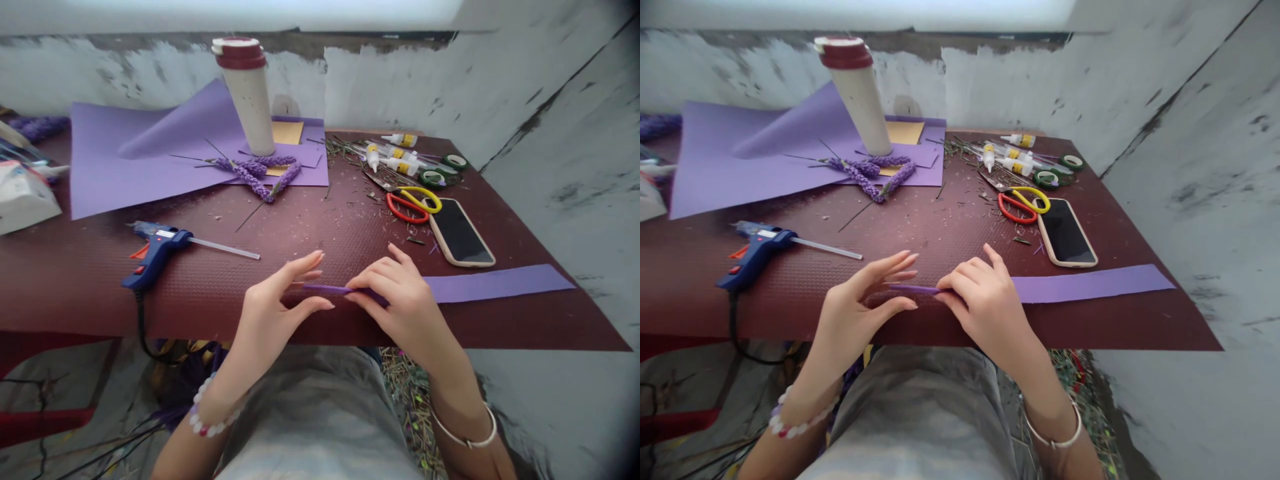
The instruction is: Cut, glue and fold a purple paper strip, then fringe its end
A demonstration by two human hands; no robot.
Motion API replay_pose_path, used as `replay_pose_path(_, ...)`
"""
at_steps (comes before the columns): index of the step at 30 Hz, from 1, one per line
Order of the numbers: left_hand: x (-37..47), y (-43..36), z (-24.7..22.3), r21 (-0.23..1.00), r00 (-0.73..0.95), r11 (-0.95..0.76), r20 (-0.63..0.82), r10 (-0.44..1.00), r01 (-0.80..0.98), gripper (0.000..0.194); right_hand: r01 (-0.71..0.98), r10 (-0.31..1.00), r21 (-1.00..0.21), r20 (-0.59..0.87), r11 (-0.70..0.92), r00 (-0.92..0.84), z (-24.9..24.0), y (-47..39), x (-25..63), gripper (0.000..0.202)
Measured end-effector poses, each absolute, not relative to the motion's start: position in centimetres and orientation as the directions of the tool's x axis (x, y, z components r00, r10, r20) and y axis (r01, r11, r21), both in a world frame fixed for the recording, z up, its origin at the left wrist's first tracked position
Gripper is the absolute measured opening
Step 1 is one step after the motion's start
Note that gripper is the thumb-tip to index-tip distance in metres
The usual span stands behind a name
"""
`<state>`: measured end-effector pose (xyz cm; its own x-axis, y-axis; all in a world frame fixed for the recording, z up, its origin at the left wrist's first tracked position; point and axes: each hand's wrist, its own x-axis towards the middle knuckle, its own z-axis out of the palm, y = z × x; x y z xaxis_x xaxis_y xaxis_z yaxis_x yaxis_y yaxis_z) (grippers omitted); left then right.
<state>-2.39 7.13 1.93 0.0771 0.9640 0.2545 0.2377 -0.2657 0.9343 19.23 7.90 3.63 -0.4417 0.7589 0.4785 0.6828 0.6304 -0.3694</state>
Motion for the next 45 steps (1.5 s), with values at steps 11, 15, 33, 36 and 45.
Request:
replay_pose_path(11,-2.8,7.2,2.2,0.821,0.172,-0.368,0.325,0.93,0.436,0.012,0.682,0.773,-0.371,0.382,0.631,-0.507,3.9,7.9,20.1,0.008)
replay_pose_path(15,-2.8,7.1,2.3,0.833,0.174,-0.346,0.3,0.938,0.432,0.014,0.678,0.788,-0.405,0.37,0.613,-0.492,4.1,8.0,20.3,0.011)
replay_pose_path(33,-2.8,7.2,2.1,0.688,0.183,-0.488,0.47,0.863,0.537,0.059,0.664,0.737,-0.359,0.497,0.656,-0.459,3.6,8.2,19.9,0.008)
replay_pose_path(36,-2.4,7.4,2.3,0.532,0.311,-0.615,0.553,0.773,0.582,0.044,0.665,0.716,-0.324,0.511,0.673,-0.475,3.5,8.0,19.6,0.01)
replay_pose_path(45,-1.7,7.4,2.3,0.515,0.296,-0.582,0.534,0.792,0.629,0.011,0.658,0.738,-0.363,0.477,0.66,-0.477,3.7,7.7,19.2,0.012)
